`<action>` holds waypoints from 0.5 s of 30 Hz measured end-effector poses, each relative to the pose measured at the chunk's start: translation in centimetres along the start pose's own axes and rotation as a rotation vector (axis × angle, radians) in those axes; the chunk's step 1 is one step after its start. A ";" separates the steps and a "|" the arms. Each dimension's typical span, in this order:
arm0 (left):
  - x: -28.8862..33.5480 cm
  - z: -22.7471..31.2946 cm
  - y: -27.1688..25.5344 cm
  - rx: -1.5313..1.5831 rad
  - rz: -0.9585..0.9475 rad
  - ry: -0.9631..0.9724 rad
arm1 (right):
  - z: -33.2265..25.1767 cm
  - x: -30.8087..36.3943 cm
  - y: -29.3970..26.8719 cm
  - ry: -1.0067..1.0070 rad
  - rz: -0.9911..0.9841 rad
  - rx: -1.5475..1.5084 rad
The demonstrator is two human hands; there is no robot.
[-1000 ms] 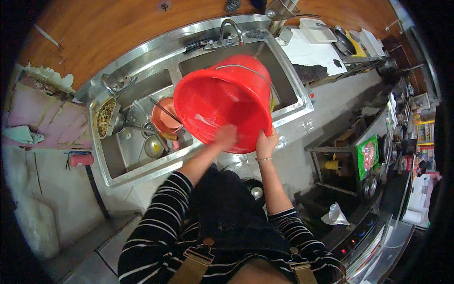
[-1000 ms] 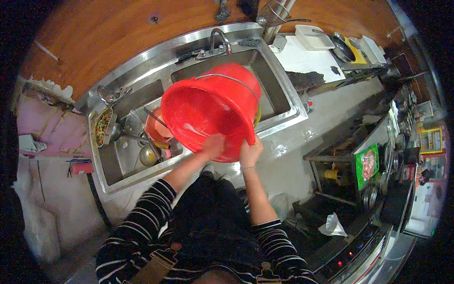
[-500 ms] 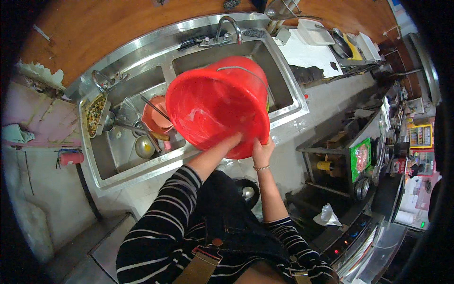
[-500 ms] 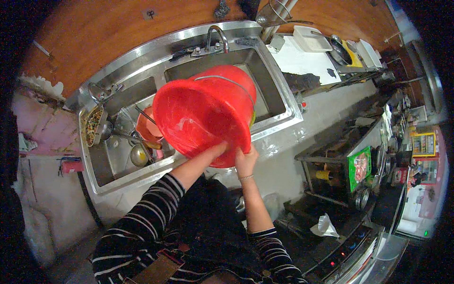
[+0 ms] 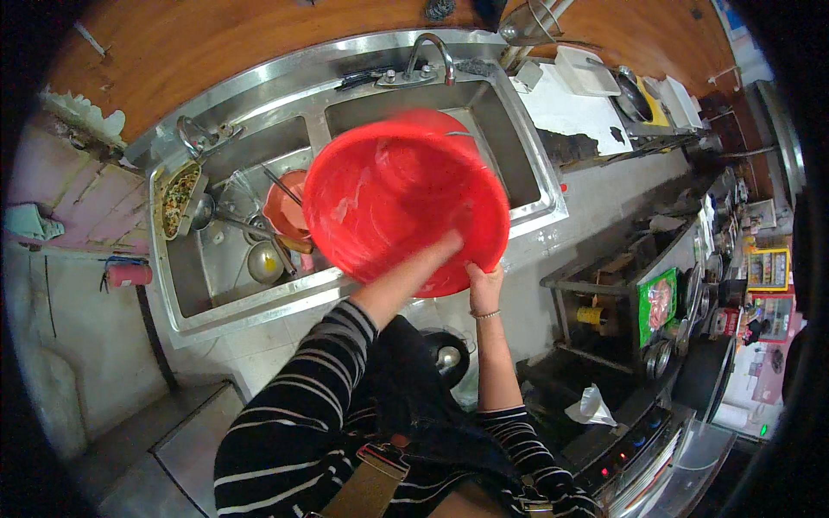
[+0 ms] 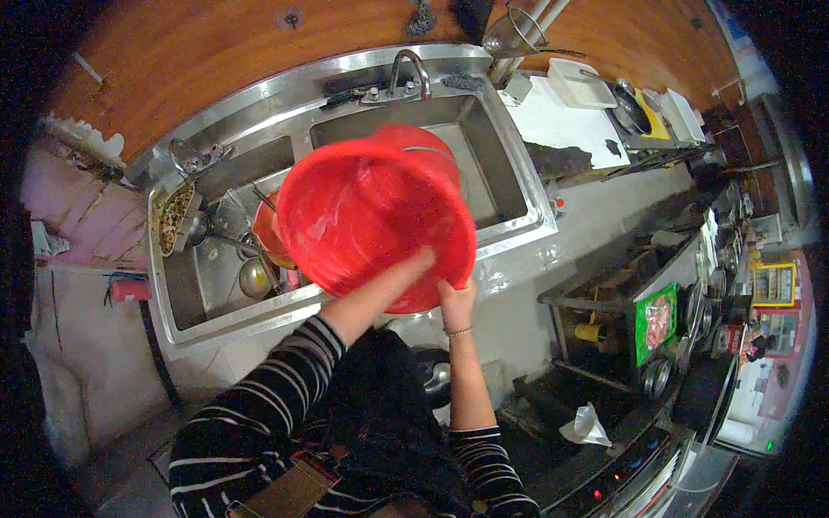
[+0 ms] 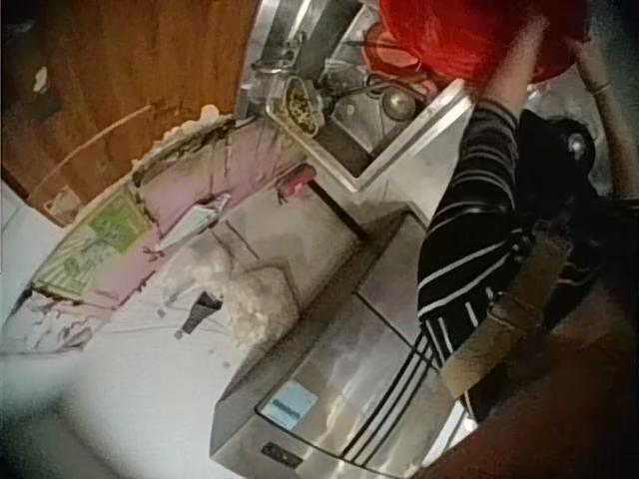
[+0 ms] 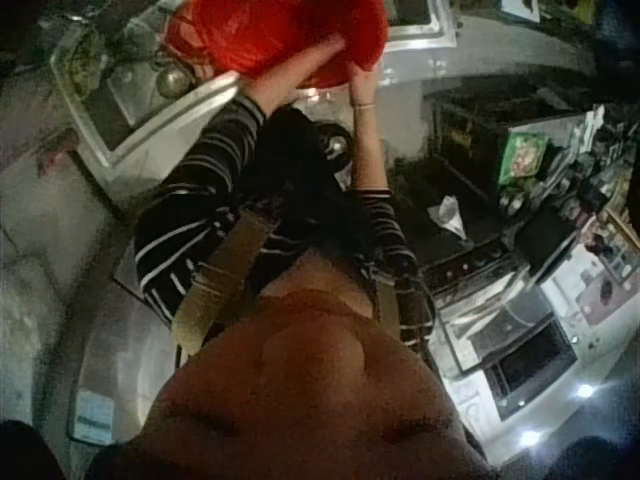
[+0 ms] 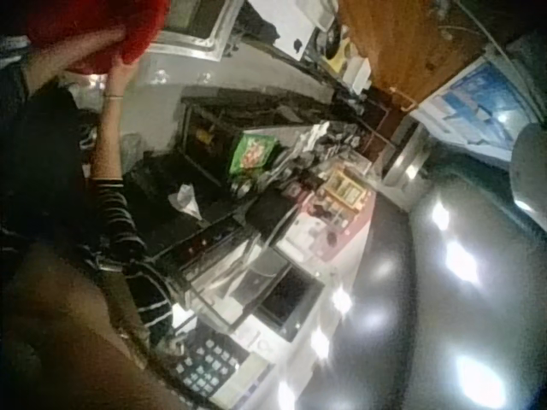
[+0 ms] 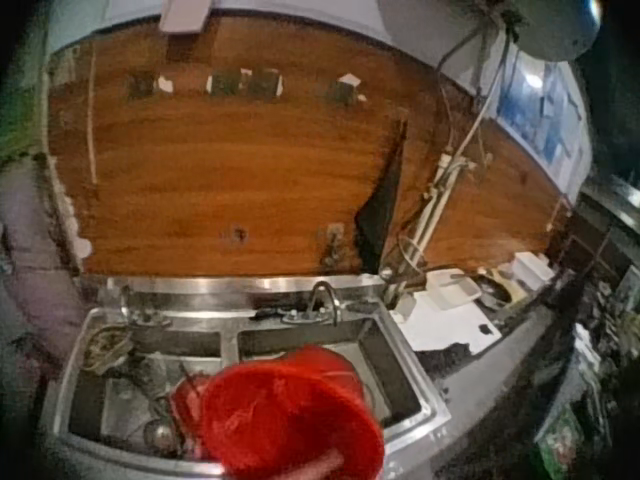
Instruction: The person walks through a commercial kitchen, wipes a stainless steel countertop with a blue cloth, then moves to the sink to wash a red plastic basin and a metal strainer under running water. The person scrubs the basin with a sponge and rinses it thoroughly.
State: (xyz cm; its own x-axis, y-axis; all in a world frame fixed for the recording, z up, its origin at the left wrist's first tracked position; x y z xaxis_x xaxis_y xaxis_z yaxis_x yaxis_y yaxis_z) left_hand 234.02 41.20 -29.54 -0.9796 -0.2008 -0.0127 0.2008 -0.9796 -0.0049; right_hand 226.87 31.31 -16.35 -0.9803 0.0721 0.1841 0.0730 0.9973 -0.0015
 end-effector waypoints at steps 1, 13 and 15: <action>1.6 0.7 1.5 0.120 -0.016 0.018 | 0.2 -0.1 -0.5 -0.003 0.021 -0.023; 5.8 5.3 -0.9 -0.798 -0.178 0.252 | -15.2 2.7 -4.8 -0.630 0.366 0.669; 6.6 5.8 -1.1 -0.834 -0.171 0.282 | -20.1 0.7 -2.6 -1.006 0.290 1.031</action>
State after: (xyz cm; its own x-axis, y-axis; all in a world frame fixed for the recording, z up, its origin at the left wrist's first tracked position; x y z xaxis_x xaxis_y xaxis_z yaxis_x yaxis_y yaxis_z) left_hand 227.31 40.91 -23.85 -0.9796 0.0646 -0.1902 0.1032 -0.6503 -0.7526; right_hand 229.70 28.56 3.49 -0.6981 -0.1859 -0.6914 0.5478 0.4831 -0.6830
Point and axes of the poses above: each hand's wrist, its own x-axis away from the middle knuckle, its own y-axis out of the palm, z = x × y, the point moved 2 cm from there along -x, towards the middle knuckle, and after that the axes turned 7 degrees about z, right-handed, at the moved point
